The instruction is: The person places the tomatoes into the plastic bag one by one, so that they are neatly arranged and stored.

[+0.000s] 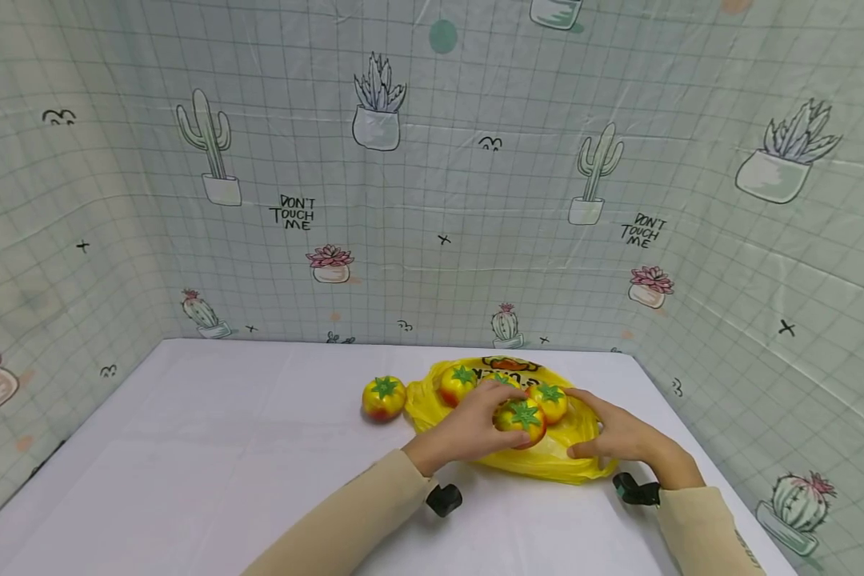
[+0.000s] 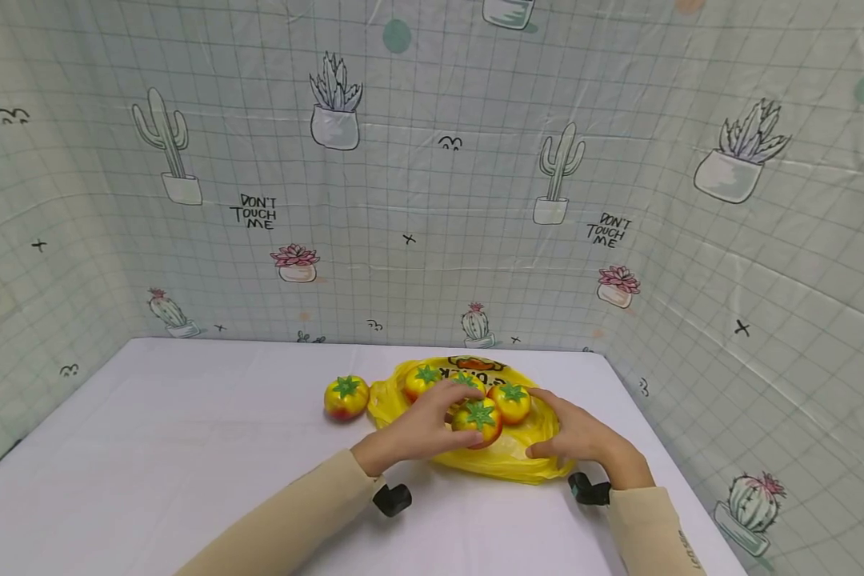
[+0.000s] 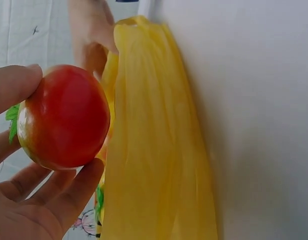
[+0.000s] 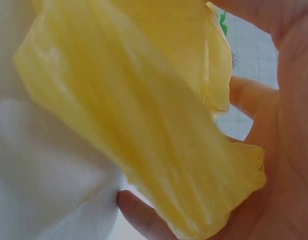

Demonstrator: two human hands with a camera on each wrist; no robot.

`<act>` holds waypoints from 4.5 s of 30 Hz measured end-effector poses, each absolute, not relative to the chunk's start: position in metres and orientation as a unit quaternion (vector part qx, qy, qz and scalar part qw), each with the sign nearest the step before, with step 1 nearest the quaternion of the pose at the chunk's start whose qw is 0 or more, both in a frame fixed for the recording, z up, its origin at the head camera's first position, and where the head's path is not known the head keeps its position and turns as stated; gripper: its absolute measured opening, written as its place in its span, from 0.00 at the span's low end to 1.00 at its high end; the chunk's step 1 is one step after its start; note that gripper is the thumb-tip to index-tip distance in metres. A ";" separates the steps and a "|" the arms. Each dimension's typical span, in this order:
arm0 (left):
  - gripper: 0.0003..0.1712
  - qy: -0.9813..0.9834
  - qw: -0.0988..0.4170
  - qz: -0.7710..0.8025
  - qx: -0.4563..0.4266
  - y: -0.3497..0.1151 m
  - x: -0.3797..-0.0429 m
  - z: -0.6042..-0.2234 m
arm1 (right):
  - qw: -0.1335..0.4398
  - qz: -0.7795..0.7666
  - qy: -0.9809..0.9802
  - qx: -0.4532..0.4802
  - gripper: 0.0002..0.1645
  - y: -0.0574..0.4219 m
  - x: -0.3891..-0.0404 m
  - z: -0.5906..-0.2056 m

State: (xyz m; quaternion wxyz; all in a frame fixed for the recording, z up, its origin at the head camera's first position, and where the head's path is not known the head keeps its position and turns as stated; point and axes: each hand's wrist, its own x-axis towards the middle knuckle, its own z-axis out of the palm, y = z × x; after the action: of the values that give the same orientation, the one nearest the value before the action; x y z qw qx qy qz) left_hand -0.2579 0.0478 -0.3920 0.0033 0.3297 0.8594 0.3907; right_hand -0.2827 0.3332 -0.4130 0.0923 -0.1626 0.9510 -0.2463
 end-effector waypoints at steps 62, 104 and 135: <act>0.32 0.904 0.037 0.346 0.250 0.079 -0.269 -0.416 | 0.095 -0.249 0.949 -0.165 0.60 0.334 -0.282 -0.414; 0.28 0.884 -0.058 0.342 0.314 0.000 -0.227 -0.400 | 0.099 -0.244 0.952 -0.158 0.60 0.336 -0.282 -0.416; 0.20 0.879 -0.211 0.350 0.244 -0.067 -0.250 -0.411 | 0.102 -0.250 0.950 -0.154 0.60 0.333 -0.283 -0.413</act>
State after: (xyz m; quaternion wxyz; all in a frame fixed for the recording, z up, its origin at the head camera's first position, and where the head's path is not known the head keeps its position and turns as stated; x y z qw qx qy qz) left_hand -0.2500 -0.0666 -0.4109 -0.2112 0.2437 0.8795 0.3501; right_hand -0.2833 0.3329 -0.4134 0.1021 -0.1541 0.9504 -0.2501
